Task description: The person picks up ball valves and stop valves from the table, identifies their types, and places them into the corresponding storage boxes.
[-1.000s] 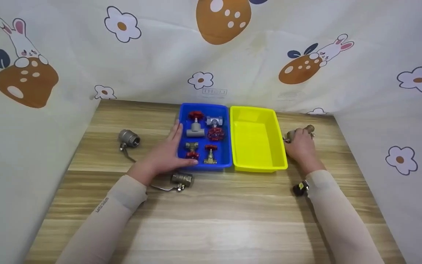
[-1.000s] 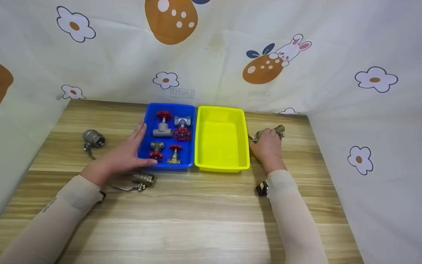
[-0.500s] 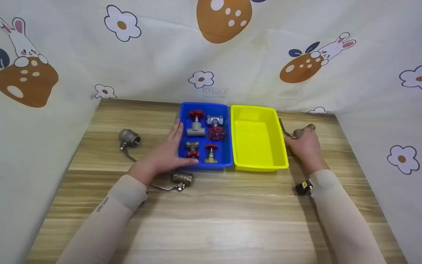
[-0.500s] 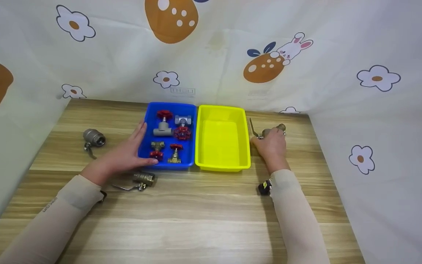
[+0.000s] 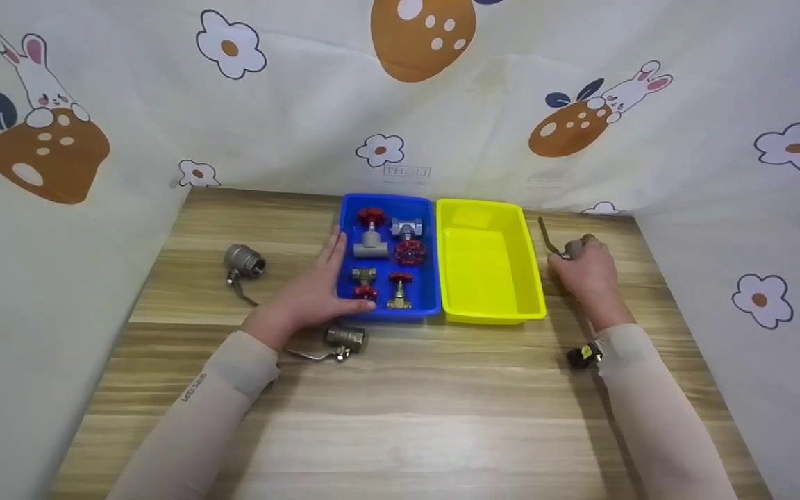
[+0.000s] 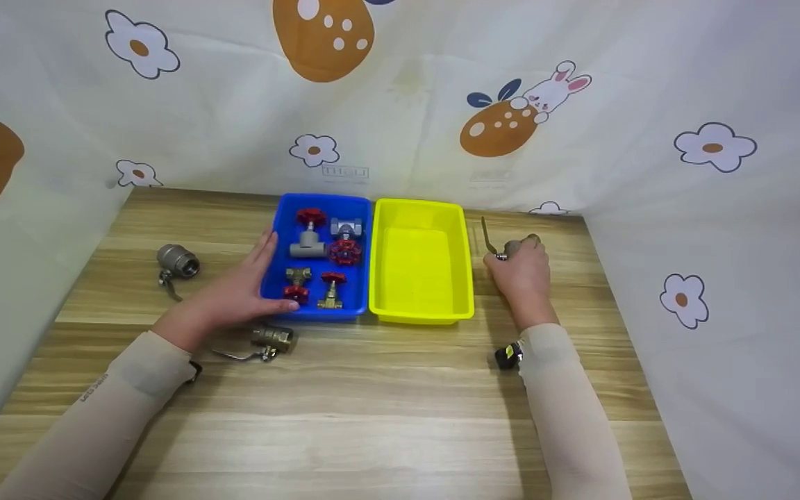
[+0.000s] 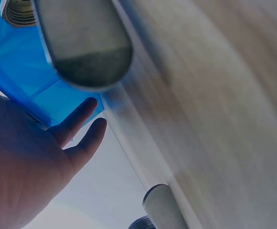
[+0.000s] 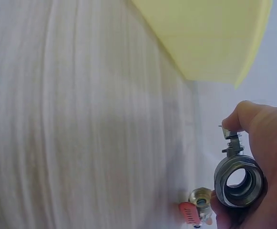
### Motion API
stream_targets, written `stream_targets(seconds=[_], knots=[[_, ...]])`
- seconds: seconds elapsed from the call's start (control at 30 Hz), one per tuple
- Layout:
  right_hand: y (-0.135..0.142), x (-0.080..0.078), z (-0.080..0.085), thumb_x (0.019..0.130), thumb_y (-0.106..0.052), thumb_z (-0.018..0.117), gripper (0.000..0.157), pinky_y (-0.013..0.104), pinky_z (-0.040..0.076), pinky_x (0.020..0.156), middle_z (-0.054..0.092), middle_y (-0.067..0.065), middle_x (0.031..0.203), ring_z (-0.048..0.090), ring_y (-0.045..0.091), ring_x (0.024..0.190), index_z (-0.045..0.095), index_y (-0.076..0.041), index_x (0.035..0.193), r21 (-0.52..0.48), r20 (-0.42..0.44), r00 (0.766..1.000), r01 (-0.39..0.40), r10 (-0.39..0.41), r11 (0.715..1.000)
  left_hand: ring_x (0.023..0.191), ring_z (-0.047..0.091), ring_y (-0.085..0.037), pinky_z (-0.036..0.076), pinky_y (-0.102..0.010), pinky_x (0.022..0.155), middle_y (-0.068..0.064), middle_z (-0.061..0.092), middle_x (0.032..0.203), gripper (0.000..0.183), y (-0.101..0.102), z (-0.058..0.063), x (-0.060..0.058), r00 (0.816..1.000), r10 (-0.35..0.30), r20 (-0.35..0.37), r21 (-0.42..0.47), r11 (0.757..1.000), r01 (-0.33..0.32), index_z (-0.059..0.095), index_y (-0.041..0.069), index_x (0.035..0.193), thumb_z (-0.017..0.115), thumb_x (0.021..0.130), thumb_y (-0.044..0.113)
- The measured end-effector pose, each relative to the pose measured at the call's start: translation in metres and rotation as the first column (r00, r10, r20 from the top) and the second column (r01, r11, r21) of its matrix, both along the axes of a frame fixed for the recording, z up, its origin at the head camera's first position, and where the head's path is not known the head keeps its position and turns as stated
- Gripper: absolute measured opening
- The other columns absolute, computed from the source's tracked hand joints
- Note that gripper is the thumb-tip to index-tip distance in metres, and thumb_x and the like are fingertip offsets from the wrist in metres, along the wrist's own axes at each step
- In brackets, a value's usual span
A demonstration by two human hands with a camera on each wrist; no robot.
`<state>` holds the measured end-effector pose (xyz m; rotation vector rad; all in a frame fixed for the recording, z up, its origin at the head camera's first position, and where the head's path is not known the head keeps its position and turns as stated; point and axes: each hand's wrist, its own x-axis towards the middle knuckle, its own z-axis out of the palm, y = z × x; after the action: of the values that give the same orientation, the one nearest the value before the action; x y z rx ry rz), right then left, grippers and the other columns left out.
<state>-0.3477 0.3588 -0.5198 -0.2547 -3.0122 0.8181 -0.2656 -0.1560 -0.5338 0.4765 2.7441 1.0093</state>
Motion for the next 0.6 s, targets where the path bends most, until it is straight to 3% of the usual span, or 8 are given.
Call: stream_targets(seconds=[0.2,0.43,0.6], knots=[[-0.004,0.005,0.008,0.096,-0.042,0.071,0.057,0.056,0.055,0.096,0.059,0.025,0.125,0.056,0.039,0.108,0.062,0.008,0.122,-0.018,-0.003,1.000,0.030,-0.030,0.999,0.163,0.026,-0.052,0.037,-0.068,0.124,-0.005,-0.018,0.185,0.140,0.000,0.001,0.001,1.000,0.004,0.008,0.001,1.000,-0.004,-0.005,0.013,0.178,0.083,0.088,0.073],[-0.014,0.010,0.021,0.093,-0.038,0.073,0.042,0.046,0.048,0.079,0.053,0.018,0.103,0.052,0.034,0.093,0.051,-0.003,0.097,-0.055,-0.037,0.999,0.033,-0.035,0.998,0.163,0.024,-0.052,0.035,-0.067,0.125,-0.005,-0.018,0.185,0.139,-0.001,0.002,0.002,1.000,-0.008,-0.008,-0.012,1.000,0.008,-0.003,0.010,0.178,0.082,0.088,0.073],[-0.021,0.013,0.030,0.095,-0.042,0.076,0.049,0.047,0.051,0.082,0.056,0.018,0.105,0.053,0.035,0.094,0.054,0.000,0.108,-0.043,-0.031,0.999,0.016,-0.017,0.999,0.163,0.026,-0.052,0.036,-0.067,0.125,-0.005,-0.018,0.185,0.139,-0.001,0.003,0.002,1.000,-0.008,-0.003,-0.016,1.000,0.008,-0.005,0.012,0.178,0.081,0.089,0.074]])
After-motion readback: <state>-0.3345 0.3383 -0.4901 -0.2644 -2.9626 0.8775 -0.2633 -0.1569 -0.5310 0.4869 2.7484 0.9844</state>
